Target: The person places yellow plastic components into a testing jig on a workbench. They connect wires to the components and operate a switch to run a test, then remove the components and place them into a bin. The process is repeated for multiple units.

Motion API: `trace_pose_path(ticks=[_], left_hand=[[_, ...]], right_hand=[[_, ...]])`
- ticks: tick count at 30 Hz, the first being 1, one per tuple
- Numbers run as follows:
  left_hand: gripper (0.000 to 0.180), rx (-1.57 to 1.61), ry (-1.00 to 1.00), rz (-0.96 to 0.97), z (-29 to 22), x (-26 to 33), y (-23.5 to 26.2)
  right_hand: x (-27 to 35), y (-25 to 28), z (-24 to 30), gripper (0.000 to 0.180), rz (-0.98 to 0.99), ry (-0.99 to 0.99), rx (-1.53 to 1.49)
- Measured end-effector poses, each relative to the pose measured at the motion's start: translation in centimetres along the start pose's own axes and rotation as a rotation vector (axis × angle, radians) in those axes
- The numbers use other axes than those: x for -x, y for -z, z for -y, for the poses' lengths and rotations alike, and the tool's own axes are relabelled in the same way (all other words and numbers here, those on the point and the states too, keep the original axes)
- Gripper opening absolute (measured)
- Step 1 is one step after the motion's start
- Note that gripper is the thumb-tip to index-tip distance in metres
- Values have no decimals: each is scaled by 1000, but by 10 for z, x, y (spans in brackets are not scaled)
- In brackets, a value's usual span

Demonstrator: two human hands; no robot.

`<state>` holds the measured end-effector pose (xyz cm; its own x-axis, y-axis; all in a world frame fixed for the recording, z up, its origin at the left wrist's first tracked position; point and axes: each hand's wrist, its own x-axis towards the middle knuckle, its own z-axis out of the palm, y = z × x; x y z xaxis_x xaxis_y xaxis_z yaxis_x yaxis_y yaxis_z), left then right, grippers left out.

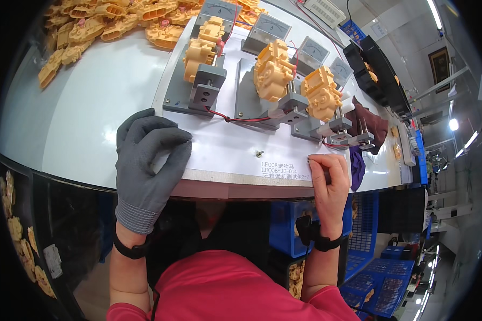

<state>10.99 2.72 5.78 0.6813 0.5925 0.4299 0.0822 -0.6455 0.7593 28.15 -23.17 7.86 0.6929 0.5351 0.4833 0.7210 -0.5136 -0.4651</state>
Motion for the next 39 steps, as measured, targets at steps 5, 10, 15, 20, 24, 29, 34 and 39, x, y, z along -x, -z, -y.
trace_pose_path(ticks=[5, 10, 15, 20, 24, 29, 34, 39], left_hand=[[14, -14, 13, -20, -1, 0, 0], [15, -11, 20, -13, -1, 0, 0], [16, -8, 4, -1, -2, 1, 0], [15, -5, -14, -40, -1, -1, -1], [14, -53, -11, 21, -6, -8, 5], [14, -146, -43, 49, -8, -12, 9], [19, -191, -39, 70, -12, -12, 9], [21, -229, -35, 124, -16, -14, 10]], right_hand=[[0, 0, -1, 9, 0, -2, 0], [-1, 0, 0, 8, 7, 0, 6], [-4, 3, 4, 8, 37, -33, 11], [-3, 2, 8, 13, -65, -70, -40], [-2, 7, 24, 18, -177, 41, -91], [-13, -10, 50, 20, 13, 183, -189], [-31, -32, 55, 18, 144, 229, -180], [-32, -35, 48, 18, 182, 204, -145]])
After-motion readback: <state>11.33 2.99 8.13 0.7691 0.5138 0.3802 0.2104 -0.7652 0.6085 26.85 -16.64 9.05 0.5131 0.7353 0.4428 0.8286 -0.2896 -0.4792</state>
